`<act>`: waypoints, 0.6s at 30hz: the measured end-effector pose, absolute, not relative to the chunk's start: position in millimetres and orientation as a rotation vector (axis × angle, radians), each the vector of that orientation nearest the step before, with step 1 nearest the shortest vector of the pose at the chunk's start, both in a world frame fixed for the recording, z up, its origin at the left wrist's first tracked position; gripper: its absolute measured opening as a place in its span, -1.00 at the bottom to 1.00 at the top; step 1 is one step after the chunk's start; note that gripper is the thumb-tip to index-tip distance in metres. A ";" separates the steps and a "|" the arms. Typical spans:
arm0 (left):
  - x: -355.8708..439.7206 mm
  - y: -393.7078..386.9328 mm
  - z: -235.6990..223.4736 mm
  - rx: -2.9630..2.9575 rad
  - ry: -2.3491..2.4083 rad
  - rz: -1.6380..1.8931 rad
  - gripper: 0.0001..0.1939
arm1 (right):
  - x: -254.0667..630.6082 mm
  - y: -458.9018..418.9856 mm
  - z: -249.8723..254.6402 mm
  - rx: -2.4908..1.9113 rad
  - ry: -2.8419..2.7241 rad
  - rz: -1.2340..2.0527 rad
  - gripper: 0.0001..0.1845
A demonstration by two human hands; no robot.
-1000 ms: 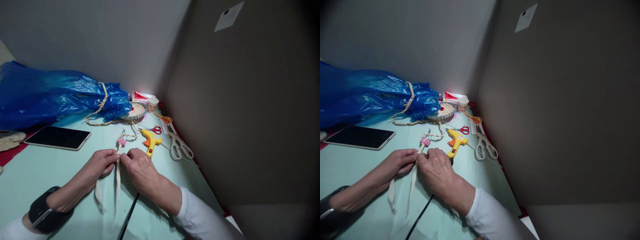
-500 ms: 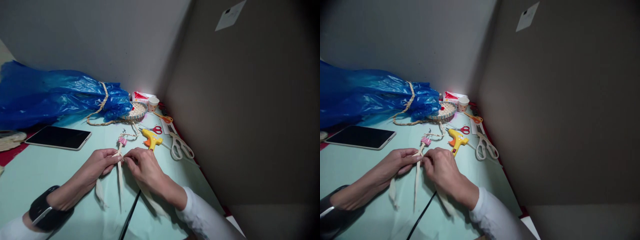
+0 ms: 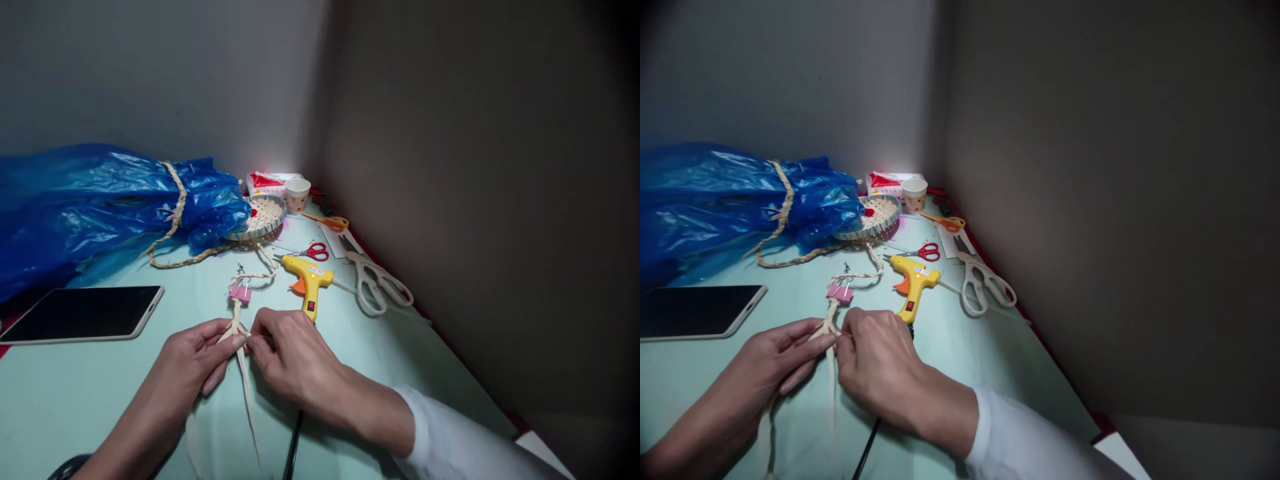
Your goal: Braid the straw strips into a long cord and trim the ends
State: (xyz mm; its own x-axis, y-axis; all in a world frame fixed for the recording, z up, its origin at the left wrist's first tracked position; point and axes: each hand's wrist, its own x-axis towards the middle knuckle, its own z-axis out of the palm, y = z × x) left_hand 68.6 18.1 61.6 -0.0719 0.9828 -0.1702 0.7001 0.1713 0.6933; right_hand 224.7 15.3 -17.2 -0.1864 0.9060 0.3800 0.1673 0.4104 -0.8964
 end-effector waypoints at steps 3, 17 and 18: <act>66.4 18.9 60.1 1.595 1.868 0.582 -0.66 | 219.8 16.1 -19.6 -0.908 -1.574 0.806 -0.84; 81.6 10.4 63.7 1.288 1.965 0.797 -0.52 | 226.6 17.7 -19.1 -0.803 -1.362 1.030 -0.78; 80.9 10.4 64.1 1.306 1.973 0.762 -0.52 | 225.8 17.0 -18.9 -0.789 -1.348 1.037 -0.77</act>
